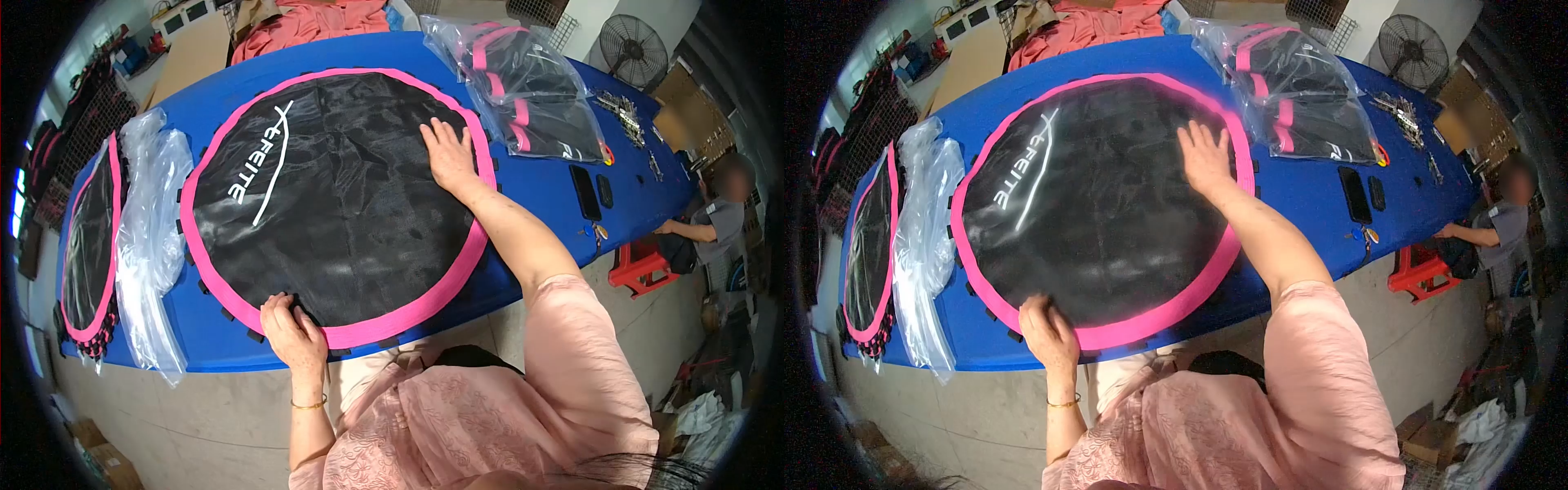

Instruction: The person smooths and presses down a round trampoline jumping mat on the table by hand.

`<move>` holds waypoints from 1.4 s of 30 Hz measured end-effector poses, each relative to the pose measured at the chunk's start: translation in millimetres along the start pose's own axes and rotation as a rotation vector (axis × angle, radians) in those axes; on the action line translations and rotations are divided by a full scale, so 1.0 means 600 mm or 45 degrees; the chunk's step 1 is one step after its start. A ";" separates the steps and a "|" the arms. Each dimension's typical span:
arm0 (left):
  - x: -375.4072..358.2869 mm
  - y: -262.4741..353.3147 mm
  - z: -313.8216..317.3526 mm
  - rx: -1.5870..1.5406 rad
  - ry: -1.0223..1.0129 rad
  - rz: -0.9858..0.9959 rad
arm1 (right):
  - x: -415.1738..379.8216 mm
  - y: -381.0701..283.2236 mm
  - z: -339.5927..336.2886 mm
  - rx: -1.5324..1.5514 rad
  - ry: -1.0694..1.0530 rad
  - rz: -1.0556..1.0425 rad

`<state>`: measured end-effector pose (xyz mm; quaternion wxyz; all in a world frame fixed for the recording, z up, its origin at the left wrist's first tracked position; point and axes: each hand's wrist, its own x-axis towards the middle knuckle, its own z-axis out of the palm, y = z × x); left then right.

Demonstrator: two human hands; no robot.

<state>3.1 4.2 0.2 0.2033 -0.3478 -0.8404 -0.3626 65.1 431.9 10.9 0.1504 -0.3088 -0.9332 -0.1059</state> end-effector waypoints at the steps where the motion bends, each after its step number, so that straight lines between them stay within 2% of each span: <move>1: 0.000 0.000 0.000 -0.005 -0.002 0.000 | 0.001 -0.010 0.001 0.034 0.028 -0.017; 4: -0.001 -0.001 -0.001 -0.011 0.003 -0.002 | -0.002 -0.022 -0.003 0.057 0.051 -0.114; 14: -0.003 -0.005 0.000 -0.007 0.010 0.034 | -0.026 0.038 -0.017 -0.036 -0.019 0.013; 22: -0.005 -0.005 -0.001 -0.017 -0.015 -0.034 | -0.073 0.025 -0.028 0.078 0.042 -0.159; 33: -0.009 -0.010 0.000 -0.018 -0.047 -0.015 | -0.152 -0.064 -0.063 0.244 0.098 -0.450; 37: -0.022 -0.051 0.014 -0.019 -0.037 0.078 | -0.183 -0.099 -0.070 0.378 0.139 -0.504; 38: -0.023 -0.060 0.014 -0.010 -0.062 0.081 | -0.190 -0.104 -0.084 0.393 0.019 -0.482; 42: 0.013 -0.027 -0.013 0.058 -0.175 0.140 | -0.213 -0.100 -0.121 0.400 -0.146 -0.484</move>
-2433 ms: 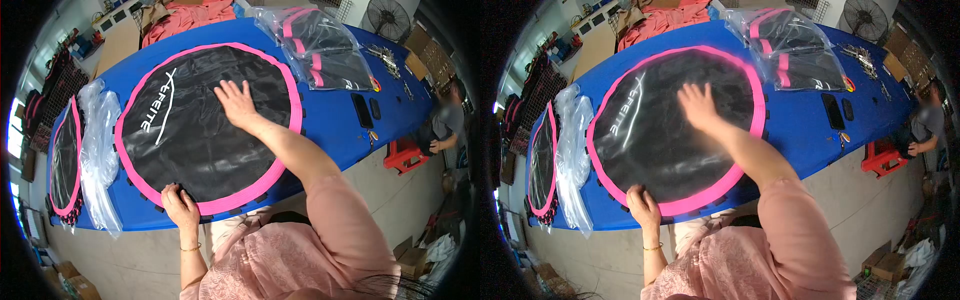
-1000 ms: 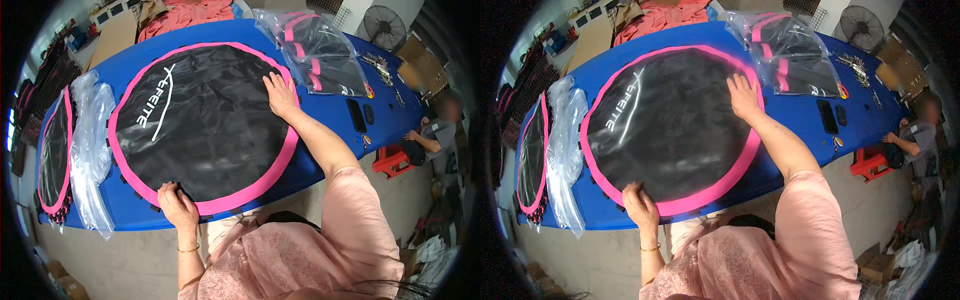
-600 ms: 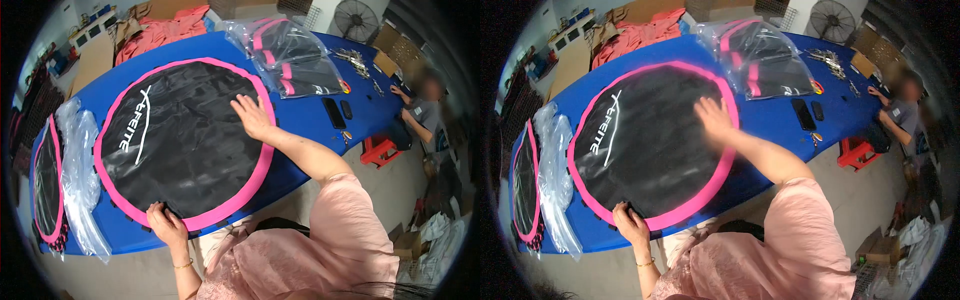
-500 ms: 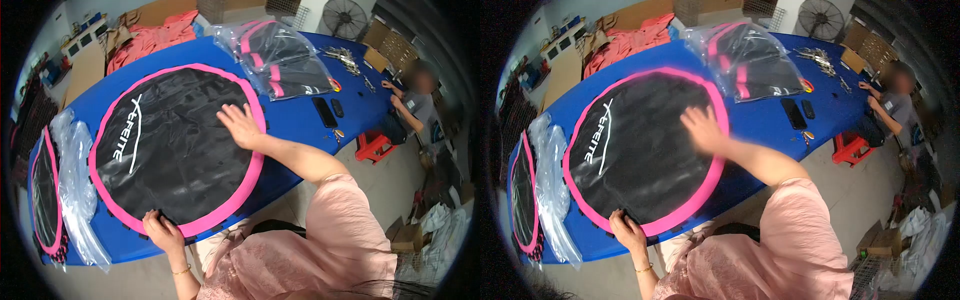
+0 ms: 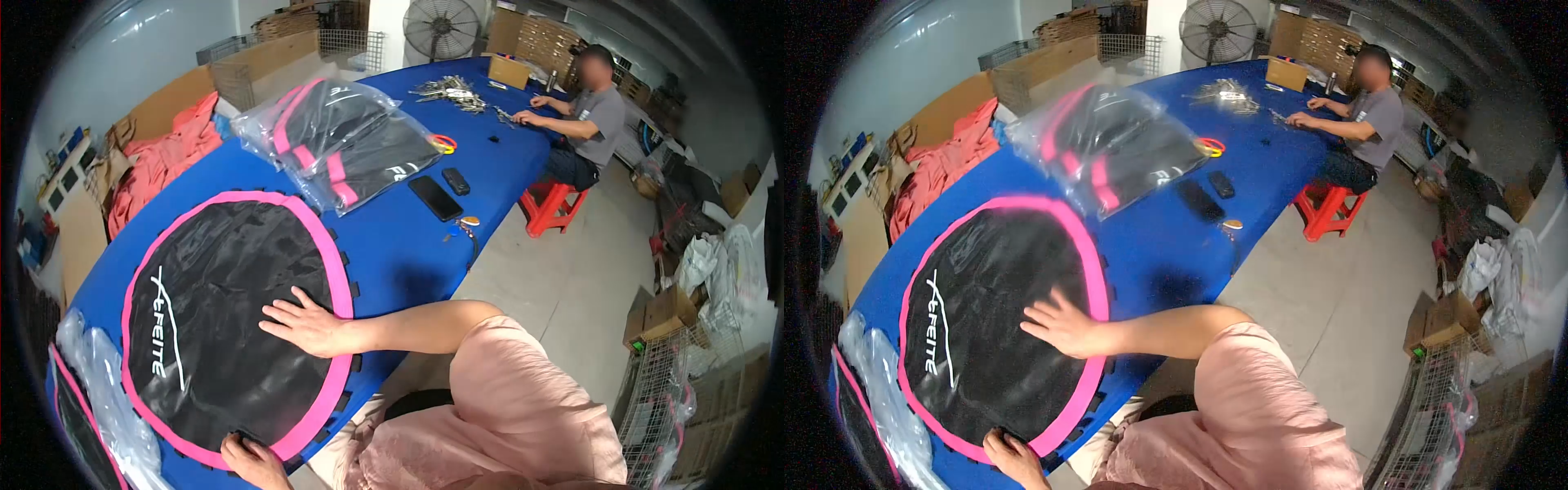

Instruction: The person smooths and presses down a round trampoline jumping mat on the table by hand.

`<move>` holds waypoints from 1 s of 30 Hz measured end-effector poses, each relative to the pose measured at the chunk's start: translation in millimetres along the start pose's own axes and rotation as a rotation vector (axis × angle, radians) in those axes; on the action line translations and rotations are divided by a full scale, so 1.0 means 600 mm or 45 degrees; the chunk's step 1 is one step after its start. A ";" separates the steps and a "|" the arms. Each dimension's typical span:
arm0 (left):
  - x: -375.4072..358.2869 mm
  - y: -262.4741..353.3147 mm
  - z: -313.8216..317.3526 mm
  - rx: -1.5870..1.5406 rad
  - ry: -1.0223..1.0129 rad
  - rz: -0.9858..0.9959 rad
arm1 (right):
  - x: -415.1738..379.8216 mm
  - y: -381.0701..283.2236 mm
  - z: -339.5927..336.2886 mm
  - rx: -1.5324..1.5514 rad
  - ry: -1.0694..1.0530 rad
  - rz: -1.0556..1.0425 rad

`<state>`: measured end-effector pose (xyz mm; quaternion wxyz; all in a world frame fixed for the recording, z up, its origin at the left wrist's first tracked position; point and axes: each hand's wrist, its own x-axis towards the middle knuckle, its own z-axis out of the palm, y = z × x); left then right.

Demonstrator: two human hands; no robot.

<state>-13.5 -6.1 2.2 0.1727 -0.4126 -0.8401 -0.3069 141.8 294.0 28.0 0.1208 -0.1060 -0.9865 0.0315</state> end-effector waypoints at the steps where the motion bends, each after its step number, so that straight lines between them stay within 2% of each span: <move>1: 0.017 0.024 -0.020 0.098 0.114 0.111 | -0.004 0.006 0.008 -0.027 0.038 -0.015; 4: 0.033 0.019 -0.027 0.082 0.023 0.021 | -0.013 0.019 -0.005 -0.046 0.015 0.049; 8: 0.048 0.007 -0.013 0.145 0.054 -0.057 | -0.009 0.029 0.003 -0.030 0.023 0.148; 16: 0.038 -0.008 -0.009 0.063 0.122 0.011 | 0.001 0.032 0.009 0.021 -0.055 0.151; 19: 0.034 -0.014 -0.005 0.046 0.136 -0.003 | 0.011 0.042 0.014 -0.005 0.030 0.100; 22: 0.031 -0.019 -0.003 0.074 0.118 -0.018 | 0.037 0.071 0.030 -0.066 0.118 0.143; 26: 0.038 0.003 -0.017 0.032 0.132 -0.028 | 0.056 0.088 0.024 -0.062 0.058 0.290; 30: 0.037 0.004 -0.018 0.020 0.134 -0.034 | 0.057 0.072 0.025 -0.090 0.052 0.258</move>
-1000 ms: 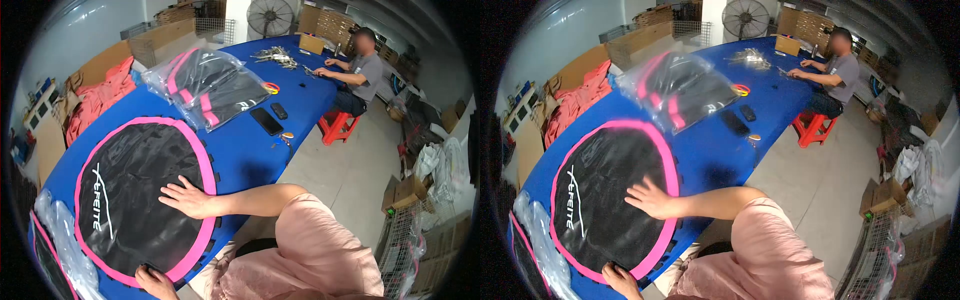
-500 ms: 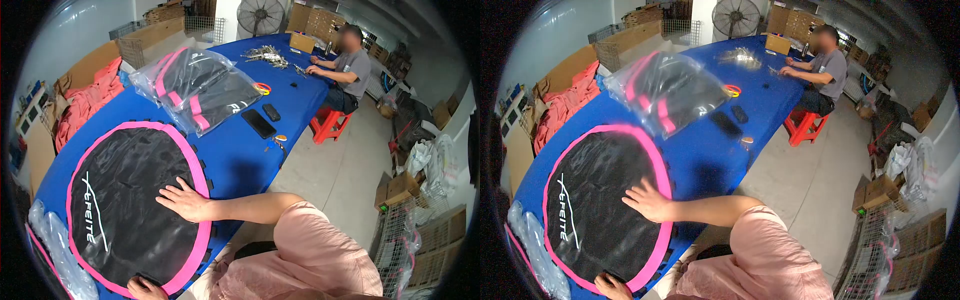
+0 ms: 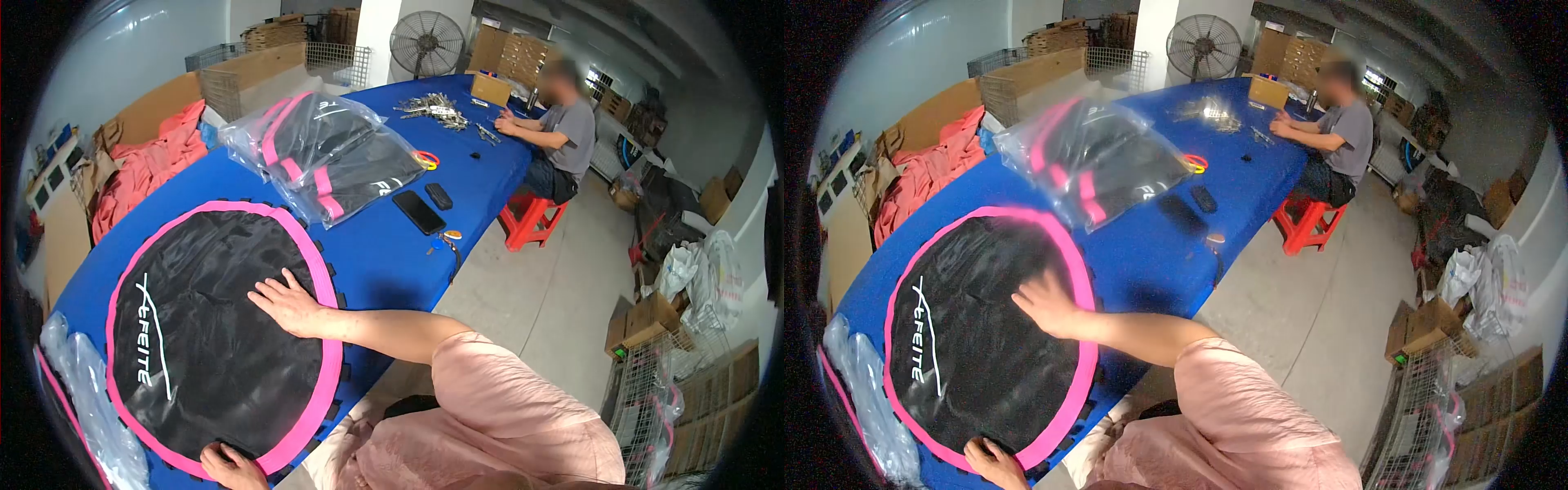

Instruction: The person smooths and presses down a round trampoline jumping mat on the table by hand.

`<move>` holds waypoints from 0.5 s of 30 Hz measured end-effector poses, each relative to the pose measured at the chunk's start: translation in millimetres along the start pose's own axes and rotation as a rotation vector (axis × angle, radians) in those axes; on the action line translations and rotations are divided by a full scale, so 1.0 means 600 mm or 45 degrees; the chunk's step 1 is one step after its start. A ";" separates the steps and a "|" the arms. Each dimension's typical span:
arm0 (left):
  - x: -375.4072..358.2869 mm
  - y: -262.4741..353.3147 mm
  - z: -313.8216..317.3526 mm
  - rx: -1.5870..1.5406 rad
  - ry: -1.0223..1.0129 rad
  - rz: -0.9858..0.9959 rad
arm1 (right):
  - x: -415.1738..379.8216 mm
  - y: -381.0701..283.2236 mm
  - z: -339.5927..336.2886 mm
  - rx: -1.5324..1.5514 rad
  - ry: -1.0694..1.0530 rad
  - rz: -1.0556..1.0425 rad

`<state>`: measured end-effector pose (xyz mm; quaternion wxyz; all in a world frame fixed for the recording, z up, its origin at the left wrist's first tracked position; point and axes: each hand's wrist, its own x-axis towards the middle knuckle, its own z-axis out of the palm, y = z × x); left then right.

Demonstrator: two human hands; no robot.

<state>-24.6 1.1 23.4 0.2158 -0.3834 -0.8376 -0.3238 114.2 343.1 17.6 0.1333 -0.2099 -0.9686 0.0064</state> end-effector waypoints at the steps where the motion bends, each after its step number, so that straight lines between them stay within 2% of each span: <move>1: 0.000 0.002 -0.001 0.004 0.008 -0.001 | -0.002 -0.006 -0.001 -0.012 -0.002 -0.021; 6: -0.007 -0.015 0.006 -0.019 0.017 0.028 | -0.002 -0.057 0.015 0.077 0.049 -0.173; 8: -0.022 -0.038 0.027 -0.042 -0.113 -0.125 | -0.003 -0.084 0.021 0.111 0.072 -0.242; 15: -0.026 -0.026 0.025 -0.086 -0.062 -0.137 | 0.010 -0.153 0.040 0.164 0.126 -0.382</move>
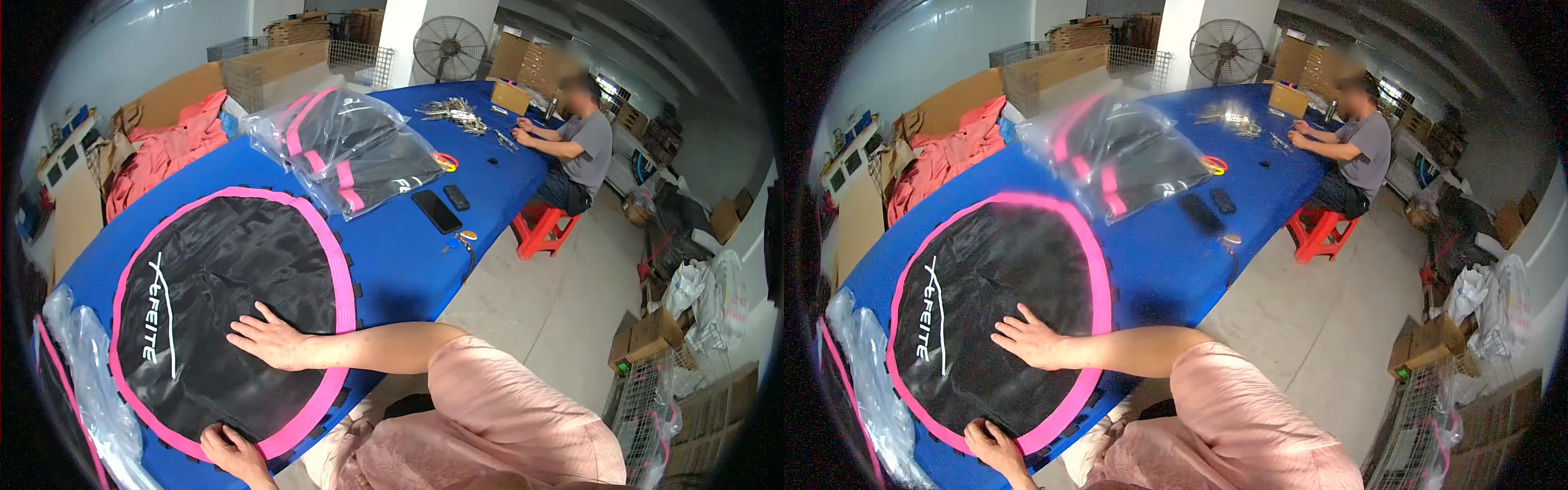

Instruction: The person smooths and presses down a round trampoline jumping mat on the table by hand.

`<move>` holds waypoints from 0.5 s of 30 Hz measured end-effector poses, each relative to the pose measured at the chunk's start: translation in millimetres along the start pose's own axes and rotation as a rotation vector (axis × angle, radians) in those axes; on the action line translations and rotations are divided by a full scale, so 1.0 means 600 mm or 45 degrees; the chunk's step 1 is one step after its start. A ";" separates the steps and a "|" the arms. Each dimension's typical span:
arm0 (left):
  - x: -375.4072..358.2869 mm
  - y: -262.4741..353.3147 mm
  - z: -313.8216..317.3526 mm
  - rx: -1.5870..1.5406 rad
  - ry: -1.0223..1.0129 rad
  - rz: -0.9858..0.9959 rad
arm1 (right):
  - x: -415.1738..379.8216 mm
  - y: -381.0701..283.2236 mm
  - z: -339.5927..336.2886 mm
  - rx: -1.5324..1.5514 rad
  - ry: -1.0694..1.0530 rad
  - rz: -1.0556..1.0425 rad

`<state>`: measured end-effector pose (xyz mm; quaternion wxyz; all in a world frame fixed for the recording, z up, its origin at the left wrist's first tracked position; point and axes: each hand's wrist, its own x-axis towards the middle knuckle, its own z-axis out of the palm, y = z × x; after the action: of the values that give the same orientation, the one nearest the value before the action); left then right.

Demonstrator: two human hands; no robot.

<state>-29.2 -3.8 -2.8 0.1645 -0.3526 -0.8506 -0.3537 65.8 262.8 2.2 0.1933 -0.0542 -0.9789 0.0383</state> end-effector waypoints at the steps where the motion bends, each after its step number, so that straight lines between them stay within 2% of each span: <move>1: 0.000 -0.001 0.000 -0.013 -0.006 -0.002 | 0.002 -0.002 0.003 0.000 0.026 -0.022; 5: 0.001 -0.007 0.004 0.001 0.024 0.065 | 0.004 0.014 -0.002 -0.007 0.009 0.033; 9: 0.000 -0.010 0.006 -0.001 0.015 0.024 | 0.011 0.049 -0.005 -0.029 0.028 0.094; 15: -0.001 -0.014 0.005 -0.017 0.028 0.016 | 0.024 0.109 -0.030 -0.189 -0.058 0.308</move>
<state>-35.0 -6.1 -9.5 0.1739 -0.3551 -0.8441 -0.3621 65.4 330.2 17.8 0.1606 -0.1852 -0.9694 -0.0100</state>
